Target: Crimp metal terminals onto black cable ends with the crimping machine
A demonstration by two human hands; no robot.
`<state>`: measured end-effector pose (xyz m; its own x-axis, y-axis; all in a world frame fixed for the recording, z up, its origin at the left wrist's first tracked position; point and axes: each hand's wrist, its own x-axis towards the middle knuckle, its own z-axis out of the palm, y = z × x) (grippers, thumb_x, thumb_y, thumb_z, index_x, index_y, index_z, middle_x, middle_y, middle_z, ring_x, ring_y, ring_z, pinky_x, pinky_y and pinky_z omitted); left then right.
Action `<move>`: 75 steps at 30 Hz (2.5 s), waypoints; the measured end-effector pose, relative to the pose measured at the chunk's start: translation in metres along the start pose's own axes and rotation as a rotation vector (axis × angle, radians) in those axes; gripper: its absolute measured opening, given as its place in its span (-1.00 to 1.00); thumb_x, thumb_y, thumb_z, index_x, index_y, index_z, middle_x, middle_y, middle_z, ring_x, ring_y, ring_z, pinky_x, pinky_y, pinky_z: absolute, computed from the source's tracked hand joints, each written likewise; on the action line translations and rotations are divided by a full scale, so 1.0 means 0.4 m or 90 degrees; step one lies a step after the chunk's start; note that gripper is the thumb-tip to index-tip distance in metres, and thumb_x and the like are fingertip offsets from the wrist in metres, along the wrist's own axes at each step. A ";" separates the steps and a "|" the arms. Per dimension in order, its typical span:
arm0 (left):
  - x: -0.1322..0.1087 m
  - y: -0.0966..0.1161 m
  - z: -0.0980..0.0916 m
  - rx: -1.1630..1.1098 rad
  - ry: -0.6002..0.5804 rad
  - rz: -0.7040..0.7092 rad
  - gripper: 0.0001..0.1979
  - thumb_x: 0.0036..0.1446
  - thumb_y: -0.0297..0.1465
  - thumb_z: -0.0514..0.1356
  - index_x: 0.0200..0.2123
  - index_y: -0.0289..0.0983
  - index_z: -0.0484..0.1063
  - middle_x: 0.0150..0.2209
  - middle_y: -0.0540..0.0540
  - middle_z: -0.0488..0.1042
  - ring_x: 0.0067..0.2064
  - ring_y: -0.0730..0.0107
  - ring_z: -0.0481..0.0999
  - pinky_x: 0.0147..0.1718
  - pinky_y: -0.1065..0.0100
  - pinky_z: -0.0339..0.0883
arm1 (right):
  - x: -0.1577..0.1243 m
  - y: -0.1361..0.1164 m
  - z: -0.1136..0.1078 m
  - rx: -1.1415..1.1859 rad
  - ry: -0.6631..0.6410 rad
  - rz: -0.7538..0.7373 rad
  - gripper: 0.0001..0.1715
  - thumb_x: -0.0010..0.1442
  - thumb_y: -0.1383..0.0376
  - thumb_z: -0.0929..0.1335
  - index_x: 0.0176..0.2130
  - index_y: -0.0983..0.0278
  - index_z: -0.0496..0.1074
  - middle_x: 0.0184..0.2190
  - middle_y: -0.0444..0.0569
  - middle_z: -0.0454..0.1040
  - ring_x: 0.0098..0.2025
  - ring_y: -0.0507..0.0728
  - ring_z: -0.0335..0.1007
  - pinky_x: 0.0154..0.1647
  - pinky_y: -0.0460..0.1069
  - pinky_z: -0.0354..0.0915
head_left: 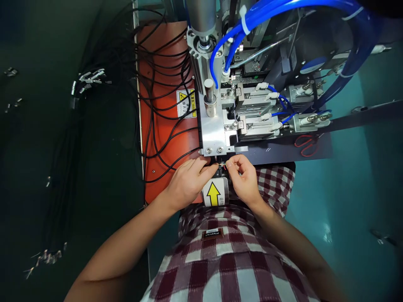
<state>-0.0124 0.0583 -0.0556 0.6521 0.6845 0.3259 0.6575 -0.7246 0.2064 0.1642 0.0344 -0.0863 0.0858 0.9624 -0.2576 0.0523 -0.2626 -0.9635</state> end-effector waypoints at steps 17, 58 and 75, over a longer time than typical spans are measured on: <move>0.000 0.066 -0.028 0.084 -0.134 -0.091 -0.71 0.25 -0.50 0.04 0.00 -0.36 0.42 -0.26 -0.22 0.43 -0.31 0.23 0.34 -0.38 0.26 0.24 | -0.029 -0.006 -0.020 0.009 -0.057 0.072 -0.78 0.16 0.17 0.37 -0.41 0.27 0.39 -0.59 -0.19 0.28 -0.59 -0.01 0.10 -0.59 -0.08 0.07; -0.004 0.069 -0.014 0.064 -0.122 -0.118 -0.73 0.24 -0.51 0.06 -0.02 -0.37 0.42 -0.27 -0.20 0.44 -0.30 0.24 0.37 -0.35 0.27 0.34 | 0.022 -0.015 0.005 0.196 -0.004 0.179 -0.82 0.00 0.22 0.42 -0.46 0.29 0.40 -0.60 -0.22 0.27 -0.60 -0.05 0.01 -0.60 -0.10 0.01; -0.005 0.068 -0.012 0.060 -0.126 -0.120 -0.71 0.24 -0.51 0.04 -0.01 -0.38 0.42 -0.27 -0.20 0.42 -0.27 0.22 0.38 -0.32 0.28 0.35 | 0.001 0.005 0.000 0.086 0.018 0.055 -0.77 0.14 0.15 0.41 -0.38 0.27 0.41 -0.61 -0.22 0.24 -0.63 -0.05 0.00 -0.63 -0.08 -0.07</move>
<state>0.0022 0.0368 -0.0461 0.5697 0.8155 0.1016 0.8004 -0.5787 0.1565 0.1644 0.0342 -0.0885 0.1119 0.9339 -0.3396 -0.0912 -0.3306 -0.9393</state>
